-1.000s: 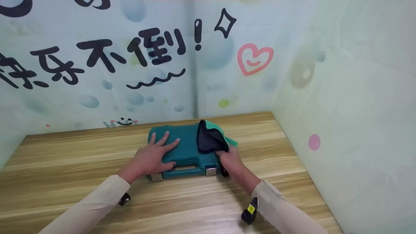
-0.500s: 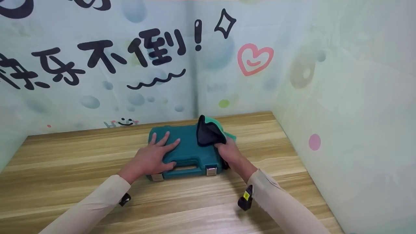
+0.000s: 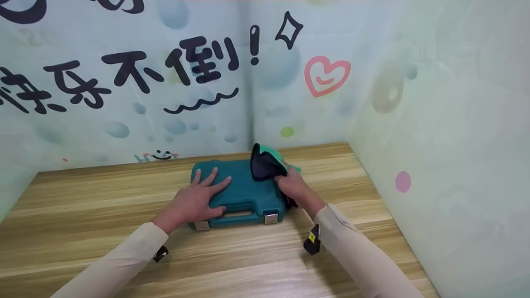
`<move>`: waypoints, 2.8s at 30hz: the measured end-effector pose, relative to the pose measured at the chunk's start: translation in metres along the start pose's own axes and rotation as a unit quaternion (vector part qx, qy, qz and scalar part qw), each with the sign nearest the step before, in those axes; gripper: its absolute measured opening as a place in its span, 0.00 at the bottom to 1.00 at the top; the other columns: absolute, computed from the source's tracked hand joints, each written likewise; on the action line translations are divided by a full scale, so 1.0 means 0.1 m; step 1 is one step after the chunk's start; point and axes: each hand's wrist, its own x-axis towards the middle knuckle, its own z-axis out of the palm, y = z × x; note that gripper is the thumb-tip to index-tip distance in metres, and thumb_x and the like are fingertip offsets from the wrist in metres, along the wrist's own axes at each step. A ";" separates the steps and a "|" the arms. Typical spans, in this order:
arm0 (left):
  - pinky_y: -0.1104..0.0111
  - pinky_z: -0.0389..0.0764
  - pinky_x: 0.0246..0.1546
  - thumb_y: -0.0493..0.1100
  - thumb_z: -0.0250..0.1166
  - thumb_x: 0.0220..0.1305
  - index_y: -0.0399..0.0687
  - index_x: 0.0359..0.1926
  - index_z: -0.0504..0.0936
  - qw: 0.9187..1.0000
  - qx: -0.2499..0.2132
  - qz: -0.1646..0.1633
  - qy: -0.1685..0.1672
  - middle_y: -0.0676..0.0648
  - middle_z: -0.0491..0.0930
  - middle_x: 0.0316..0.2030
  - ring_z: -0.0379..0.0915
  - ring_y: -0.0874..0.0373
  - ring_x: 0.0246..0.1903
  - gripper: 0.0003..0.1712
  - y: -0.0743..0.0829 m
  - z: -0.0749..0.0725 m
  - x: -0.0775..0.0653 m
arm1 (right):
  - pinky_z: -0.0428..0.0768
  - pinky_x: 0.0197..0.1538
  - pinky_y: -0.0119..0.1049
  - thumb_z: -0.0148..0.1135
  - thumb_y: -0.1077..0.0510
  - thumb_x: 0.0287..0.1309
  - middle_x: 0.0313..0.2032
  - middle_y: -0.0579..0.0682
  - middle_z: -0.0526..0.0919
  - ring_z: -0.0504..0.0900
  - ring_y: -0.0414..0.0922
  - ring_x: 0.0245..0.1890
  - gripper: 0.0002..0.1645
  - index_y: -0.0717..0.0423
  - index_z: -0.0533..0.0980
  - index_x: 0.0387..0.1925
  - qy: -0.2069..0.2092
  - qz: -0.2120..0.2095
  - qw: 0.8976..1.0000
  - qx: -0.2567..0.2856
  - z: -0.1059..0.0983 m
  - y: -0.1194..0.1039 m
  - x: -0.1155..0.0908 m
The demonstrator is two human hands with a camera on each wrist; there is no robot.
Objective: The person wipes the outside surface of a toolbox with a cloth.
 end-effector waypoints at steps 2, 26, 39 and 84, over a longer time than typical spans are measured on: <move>0.35 0.74 0.51 0.64 0.63 0.68 0.65 0.80 0.55 1.000 -0.002 -0.001 -0.001 0.40 0.42 0.79 0.31 0.26 0.73 0.45 0.00 0.00 0.00 | 0.63 0.67 0.47 0.49 0.66 0.69 0.65 0.62 0.69 0.67 0.52 0.61 0.30 0.71 0.63 0.70 -0.012 -0.011 1.000 -0.022 -0.02 -0.01 0.02; 0.39 0.77 0.49 0.64 0.62 0.68 0.66 0.80 0.55 1.000 0.007 0.000 -0.002 0.41 0.43 0.79 0.32 0.27 0.73 0.45 0.02 0.00 0.02 | 0.67 0.62 0.55 0.46 0.66 0.68 0.70 0.73 0.62 0.69 0.62 0.61 0.38 0.64 0.55 0.78 -0.044 -0.051 0.940 -0.336 -0.12 -0.28 0.33; 0.38 0.76 0.50 0.64 0.63 0.69 0.65 0.81 0.55 1.000 -0.001 0.000 -0.004 0.41 0.42 0.79 0.31 0.27 0.74 0.45 -0.01 -0.01 -0.01 | 0.63 0.68 0.57 0.46 0.67 0.65 0.70 0.69 0.64 0.67 0.60 0.66 0.38 0.65 0.57 0.76 -0.048 -0.047 0.930 -0.361 -0.05 -0.34 0.47; 0.40 0.79 0.47 0.64 0.63 0.68 0.65 0.80 0.56 1.000 0.002 -0.005 0.006 0.41 0.44 0.79 0.32 0.27 0.74 0.45 0.03 0.00 0.00 | 0.65 0.67 0.56 0.45 0.67 0.62 0.66 0.69 0.69 0.70 0.60 0.61 0.36 0.68 0.60 0.73 -0.036 -0.023 0.928 -0.370 0.01 -0.37 0.56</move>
